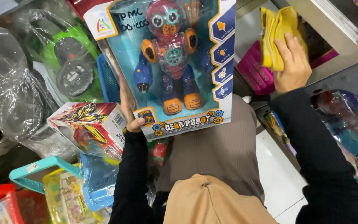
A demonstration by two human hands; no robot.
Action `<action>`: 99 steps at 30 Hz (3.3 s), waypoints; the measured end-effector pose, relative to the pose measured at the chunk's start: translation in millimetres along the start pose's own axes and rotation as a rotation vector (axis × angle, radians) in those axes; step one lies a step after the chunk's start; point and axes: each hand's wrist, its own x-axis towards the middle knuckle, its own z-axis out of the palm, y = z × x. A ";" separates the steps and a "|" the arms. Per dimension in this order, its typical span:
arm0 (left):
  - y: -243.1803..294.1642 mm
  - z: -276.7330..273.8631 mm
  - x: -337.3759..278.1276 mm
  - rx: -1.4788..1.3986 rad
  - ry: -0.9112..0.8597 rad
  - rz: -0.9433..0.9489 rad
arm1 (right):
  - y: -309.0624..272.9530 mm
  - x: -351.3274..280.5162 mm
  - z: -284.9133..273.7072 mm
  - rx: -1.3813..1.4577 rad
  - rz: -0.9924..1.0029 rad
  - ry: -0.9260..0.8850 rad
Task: Cleaning toy boxes by wiping them with a yellow cloth.
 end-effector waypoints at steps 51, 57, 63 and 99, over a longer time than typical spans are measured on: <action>-322.7 17.2 234.8 0.646 -0.671 -0.007 | 86.2 71.2 166.6 0.364 0.068 -0.645; -322.6 8.0 246.4 0.690 -0.711 -0.071 | 69.1 83.4 153.8 0.331 0.025 -0.618; -306.5 15.8 248.0 0.610 -0.646 -0.131 | 58.8 79.8 152.9 0.405 0.146 -0.590; -532.2 171.3 325.0 0.475 -0.332 0.012 | 298.6 105.5 176.0 0.730 0.476 -0.708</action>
